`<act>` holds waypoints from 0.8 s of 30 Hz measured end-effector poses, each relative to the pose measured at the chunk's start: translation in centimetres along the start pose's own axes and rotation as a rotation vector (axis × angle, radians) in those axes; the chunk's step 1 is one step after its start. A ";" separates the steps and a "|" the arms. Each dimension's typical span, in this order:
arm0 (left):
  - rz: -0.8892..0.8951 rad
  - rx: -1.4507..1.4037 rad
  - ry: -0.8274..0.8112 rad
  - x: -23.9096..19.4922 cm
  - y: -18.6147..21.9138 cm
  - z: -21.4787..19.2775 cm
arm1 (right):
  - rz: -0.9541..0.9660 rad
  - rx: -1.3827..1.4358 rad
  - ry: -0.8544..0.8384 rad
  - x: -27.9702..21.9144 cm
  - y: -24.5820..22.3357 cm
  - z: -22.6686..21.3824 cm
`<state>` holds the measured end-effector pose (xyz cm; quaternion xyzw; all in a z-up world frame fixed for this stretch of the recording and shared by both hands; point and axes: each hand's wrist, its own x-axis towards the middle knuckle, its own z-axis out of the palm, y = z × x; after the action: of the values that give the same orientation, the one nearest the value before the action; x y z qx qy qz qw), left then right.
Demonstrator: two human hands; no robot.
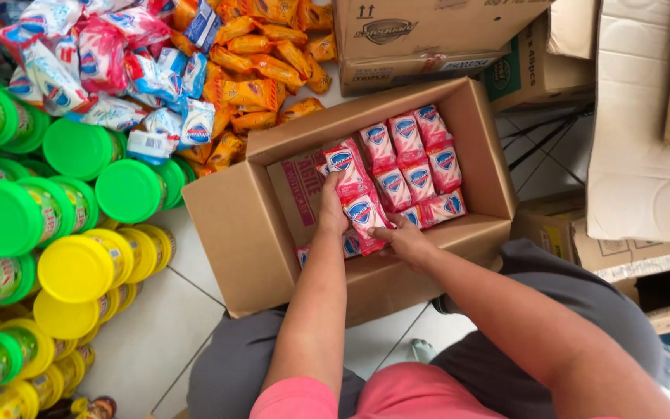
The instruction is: The person packs packets of soap into a cardboard box by hand, picking them up from a pile of products and arranging them into organized rows inside the box.
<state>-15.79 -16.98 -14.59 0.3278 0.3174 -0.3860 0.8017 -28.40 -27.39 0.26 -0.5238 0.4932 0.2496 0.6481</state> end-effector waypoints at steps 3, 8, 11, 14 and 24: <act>0.014 0.049 0.036 1.9 0.7 -0.8 | -0.056 -0.027 0.031 3.6 1.2 -0.1; -0.023 0.076 0.070 5.2 0.0 -0.3 | -0.178 -0.057 0.126 7.6 2.1 -0.8; -0.038 0.119 0.064 6.5 -0.7 0.0 | -0.174 -0.061 0.167 9.2 2.7 -1.5; 0.083 0.322 0.082 7.6 -0.9 0.7 | -0.235 -0.173 0.197 11.6 4.3 -2.6; 0.516 1.254 0.488 3.6 0.2 4.8 | -0.494 -0.996 0.267 4.3 -0.3 0.0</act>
<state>-12.58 -22.05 -14.49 0.8679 0.1185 -0.2095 0.4346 -26.47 -28.33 -3.47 -0.8927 0.2566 0.2248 0.2944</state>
